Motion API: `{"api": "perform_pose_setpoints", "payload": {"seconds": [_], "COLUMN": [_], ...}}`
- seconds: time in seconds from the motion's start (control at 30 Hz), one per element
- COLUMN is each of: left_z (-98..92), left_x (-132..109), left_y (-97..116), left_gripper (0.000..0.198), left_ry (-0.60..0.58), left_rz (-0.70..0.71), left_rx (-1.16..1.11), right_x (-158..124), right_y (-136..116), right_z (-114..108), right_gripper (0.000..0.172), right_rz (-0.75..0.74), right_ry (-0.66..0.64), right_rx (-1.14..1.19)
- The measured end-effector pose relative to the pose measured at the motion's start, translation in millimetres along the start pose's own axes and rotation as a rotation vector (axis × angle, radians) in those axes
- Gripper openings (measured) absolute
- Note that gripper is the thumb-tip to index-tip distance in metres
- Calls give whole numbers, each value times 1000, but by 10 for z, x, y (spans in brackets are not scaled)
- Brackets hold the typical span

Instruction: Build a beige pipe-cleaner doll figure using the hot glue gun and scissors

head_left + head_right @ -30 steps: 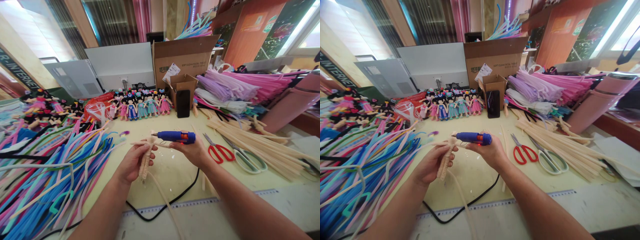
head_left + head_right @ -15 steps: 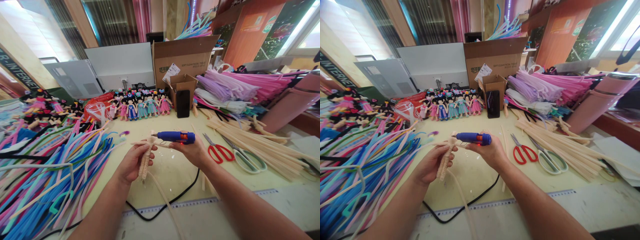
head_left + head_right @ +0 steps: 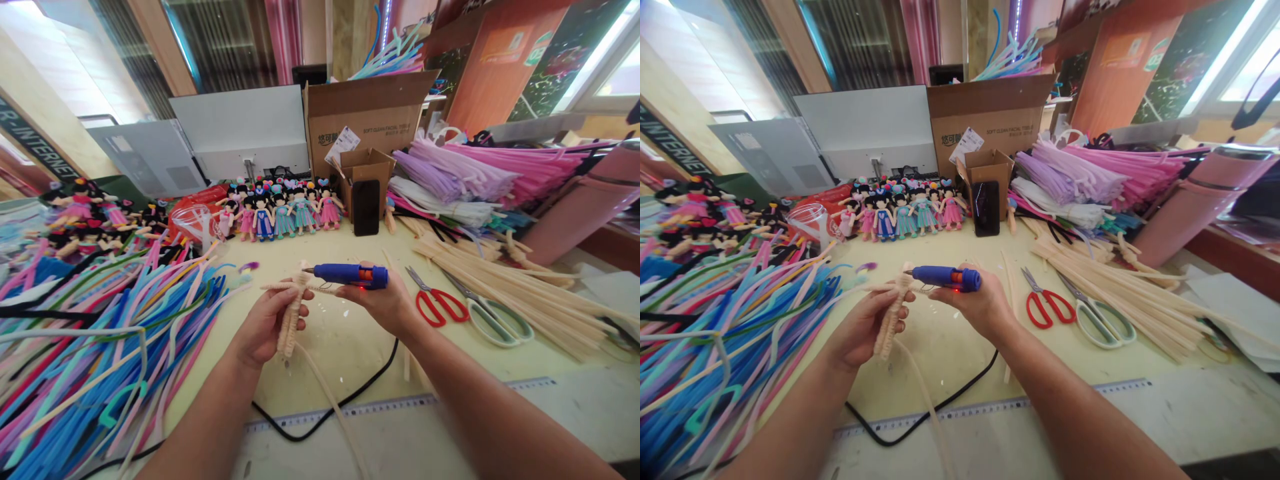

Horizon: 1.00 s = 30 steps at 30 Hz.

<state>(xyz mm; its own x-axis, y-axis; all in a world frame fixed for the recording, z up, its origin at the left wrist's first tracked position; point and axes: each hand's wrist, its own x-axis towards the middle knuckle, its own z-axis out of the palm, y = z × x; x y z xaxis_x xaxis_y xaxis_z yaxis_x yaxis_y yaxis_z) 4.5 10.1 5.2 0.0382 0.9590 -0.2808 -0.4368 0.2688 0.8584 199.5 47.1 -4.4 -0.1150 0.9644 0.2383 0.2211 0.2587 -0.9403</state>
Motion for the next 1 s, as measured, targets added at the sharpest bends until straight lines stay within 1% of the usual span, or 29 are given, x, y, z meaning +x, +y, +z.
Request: {"api": "perform_pose_setpoints", "payload": {"seconds": [0.1, 0.23, 0.4, 0.57, 0.7, 1.0], "left_z": [-3, -8, -3, 6, 11, -5], "left_x": [4, 7, 9, 5, 2, 8], "left_y": [-2, -1, 1, -3, -5, -8], "left_gripper": [12, 13, 13, 13, 11, 14], "left_ry": [9, 21, 37, 42, 40, 25], "left_rz": [2, 11, 0, -8, -5, -3], "left_rx": [4, -2, -5, 8, 20, 20], "right_x": [-2, -9, -16, -23, -14, 23], "right_y": [12, 5, 1, 4, 22, 118], "right_z": [-3, -4, 4, 14, 11, -3], "right_gripper": [32, 34, 32, 28, 27, 26], "right_rz": [-21, -3, -34, -12, -14, -15], "right_ry": [4, 3, -31, -64, -59, -29], "right_rx": [-12, -30, 67, 121, 114, 72]}}
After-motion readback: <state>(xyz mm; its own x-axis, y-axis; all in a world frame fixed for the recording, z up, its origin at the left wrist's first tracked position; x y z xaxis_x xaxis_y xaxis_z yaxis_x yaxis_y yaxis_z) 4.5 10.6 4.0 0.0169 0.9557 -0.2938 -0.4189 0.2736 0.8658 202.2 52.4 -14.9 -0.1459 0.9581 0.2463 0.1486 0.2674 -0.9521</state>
